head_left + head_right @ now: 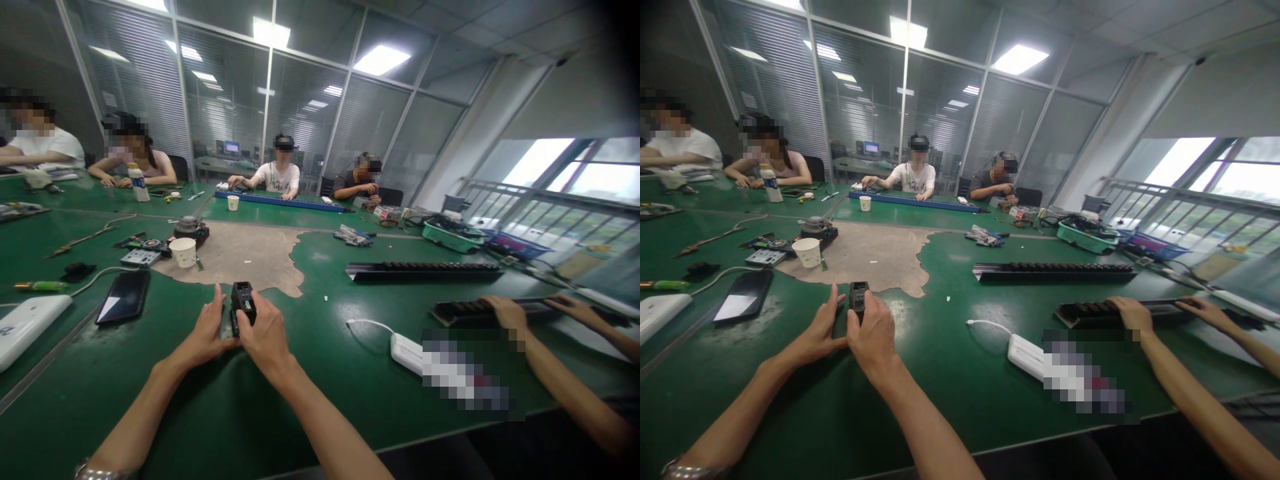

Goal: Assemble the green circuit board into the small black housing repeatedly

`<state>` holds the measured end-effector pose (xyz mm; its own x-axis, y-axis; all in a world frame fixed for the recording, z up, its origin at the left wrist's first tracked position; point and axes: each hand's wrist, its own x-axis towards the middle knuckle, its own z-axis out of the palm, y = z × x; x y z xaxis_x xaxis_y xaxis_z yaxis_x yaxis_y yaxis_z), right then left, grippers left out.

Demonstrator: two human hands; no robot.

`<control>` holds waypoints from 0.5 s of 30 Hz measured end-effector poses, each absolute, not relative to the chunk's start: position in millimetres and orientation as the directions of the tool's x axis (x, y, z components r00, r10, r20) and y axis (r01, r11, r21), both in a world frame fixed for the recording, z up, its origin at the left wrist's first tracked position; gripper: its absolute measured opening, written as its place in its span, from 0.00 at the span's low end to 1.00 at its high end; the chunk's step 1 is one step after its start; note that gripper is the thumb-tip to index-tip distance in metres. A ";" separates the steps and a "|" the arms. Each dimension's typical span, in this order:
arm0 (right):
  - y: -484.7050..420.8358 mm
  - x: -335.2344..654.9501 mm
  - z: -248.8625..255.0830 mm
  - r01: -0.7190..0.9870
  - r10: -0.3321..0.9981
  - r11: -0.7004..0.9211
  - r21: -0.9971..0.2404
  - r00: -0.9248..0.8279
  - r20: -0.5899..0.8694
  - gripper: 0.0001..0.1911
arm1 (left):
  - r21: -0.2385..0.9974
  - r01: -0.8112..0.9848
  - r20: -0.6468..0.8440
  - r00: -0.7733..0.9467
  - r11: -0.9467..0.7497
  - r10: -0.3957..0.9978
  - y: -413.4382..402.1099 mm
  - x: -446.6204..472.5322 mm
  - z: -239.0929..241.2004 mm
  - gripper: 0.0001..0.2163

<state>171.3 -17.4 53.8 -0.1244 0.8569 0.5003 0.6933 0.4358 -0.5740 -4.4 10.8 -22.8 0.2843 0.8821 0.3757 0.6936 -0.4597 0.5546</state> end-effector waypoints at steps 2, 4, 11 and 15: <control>-18.0 166.9 51.7 0.711 0.867 0.422 -0.563 -0.135 0.479 0.17 | 0.542 0.698 0.383 0.290 -0.468 0.877 10.4 -5.0 -23.0 0.57; -18.6 163.2 49.8 0.732 0.877 0.407 -0.547 -0.144 0.459 0.16 | 0.528 0.707 0.387 0.293 -0.471 0.874 10.1 -5.2 -22.3 0.56; -23.1 155.6 42.1 0.828 0.915 0.335 -0.449 -0.172 0.365 0.17 | 0.462 0.746 0.398 0.309 -0.480 0.864 9.6 -2.3 -17.9 0.53; -24.3 155.5 36.8 0.847 0.925 0.319 -0.424 -0.182 0.333 0.16 | 0.448 0.764 0.382 0.306 -0.464 0.872 8.0 -0.1 -16.0 0.53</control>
<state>155.5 -24.3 36.8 -0.1822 0.9252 0.3330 0.8475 0.3195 -0.4239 -0.1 8.0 -16.0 0.3063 0.8721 0.3815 0.7643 -0.4642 0.4476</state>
